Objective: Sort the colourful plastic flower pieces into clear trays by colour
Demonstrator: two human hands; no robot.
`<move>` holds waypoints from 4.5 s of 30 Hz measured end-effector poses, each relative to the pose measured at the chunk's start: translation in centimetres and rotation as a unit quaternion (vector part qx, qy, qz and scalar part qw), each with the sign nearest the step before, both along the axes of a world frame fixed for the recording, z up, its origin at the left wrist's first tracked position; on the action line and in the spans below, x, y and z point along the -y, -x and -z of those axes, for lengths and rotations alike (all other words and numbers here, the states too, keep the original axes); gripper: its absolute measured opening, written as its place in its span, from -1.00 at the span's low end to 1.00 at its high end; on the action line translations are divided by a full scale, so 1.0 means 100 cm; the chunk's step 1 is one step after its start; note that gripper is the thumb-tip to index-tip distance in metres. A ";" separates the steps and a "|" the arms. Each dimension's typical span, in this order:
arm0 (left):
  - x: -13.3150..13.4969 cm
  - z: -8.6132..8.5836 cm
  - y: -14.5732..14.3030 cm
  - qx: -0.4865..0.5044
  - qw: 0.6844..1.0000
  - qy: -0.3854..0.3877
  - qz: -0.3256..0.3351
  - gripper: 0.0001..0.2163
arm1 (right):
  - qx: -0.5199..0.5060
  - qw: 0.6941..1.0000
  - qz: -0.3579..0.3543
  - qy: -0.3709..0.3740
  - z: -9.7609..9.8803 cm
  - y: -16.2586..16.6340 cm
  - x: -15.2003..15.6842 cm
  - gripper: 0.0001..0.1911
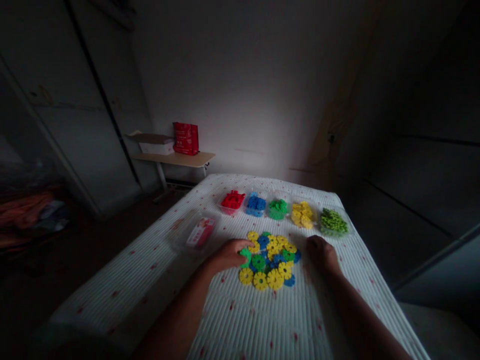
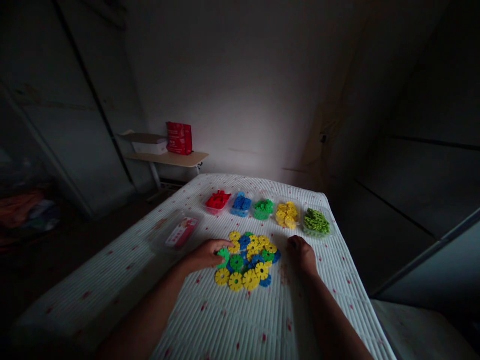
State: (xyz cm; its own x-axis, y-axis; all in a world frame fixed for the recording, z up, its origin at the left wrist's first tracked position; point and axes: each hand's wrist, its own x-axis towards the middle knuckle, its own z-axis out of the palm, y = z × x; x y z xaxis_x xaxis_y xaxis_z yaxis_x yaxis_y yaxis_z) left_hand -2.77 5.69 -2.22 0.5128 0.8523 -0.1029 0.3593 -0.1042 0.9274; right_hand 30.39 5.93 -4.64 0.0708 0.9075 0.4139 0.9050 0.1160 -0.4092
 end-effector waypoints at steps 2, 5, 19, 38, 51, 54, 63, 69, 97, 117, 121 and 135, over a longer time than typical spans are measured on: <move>-0.001 0.000 -0.003 0.031 0.999 -0.020 -0.020 -0.53 | 0.002 1.000 -0.005 -0.002 0.000 0.000 0.000 -0.74; 0.001 -0.001 -0.012 0.035 0.997 -0.062 -0.028 -0.57 | -0.005 1.000 -0.009 -0.004 0.000 0.000 0.001 -0.74; 0.010 0.002 -0.031 -0.100 0.972 -0.214 0.007 -0.61 | -0.018 1.000 -0.006 0.002 -0.001 0.000 0.002 -0.73; 0.010 0.004 -0.026 -0.056 0.986 -0.154 -0.022 -0.48 | -0.021 1.000 -0.006 0.008 -0.002 0.001 0.002 -0.76; -0.015 -0.028 -0.025 0.075 0.992 0.081 -0.059 -0.79 | -0.011 1.000 0.001 0.006 0.000 0.002 0.002 -0.74; -0.041 -0.050 -0.047 0.150 0.980 0.059 -0.115 -0.83 | -0.021 1.000 -0.002 -0.001 0.002 0.001 0.001 -0.75; -0.109 -0.067 -0.119 0.181 0.950 -0.016 -0.255 -0.69 | -0.030 1.000 -0.005 -0.005 0.001 0.000 0.000 -0.77; -0.068 -0.022 -0.089 0.073 0.960 -0.066 -0.263 -0.84 | -0.042 0.999 -0.013 0.002 0.000 0.000 0.002 -0.76; -0.006 0.022 -0.009 -0.096 0.939 -0.214 -0.251 -0.80 | 0.052 0.980 -0.162 0.105 -0.025 0.019 0.016 -0.77; -0.005 0.021 -0.009 -0.098 0.942 -0.205 -0.245 -0.80 | -0.252 0.941 -0.169 0.149 -0.023 -0.002 0.009 -0.79; -0.005 0.020 -0.009 -0.096 0.943 -0.205 -0.245 -0.81 | -0.243 0.918 -0.223 0.219 -0.023 0.000 0.013 -0.79; -0.006 0.021 -0.009 -0.102 0.942 -0.207 -0.242 -0.80 | -0.096 0.966 -0.192 0.142 -0.031 0.030 0.020 -0.79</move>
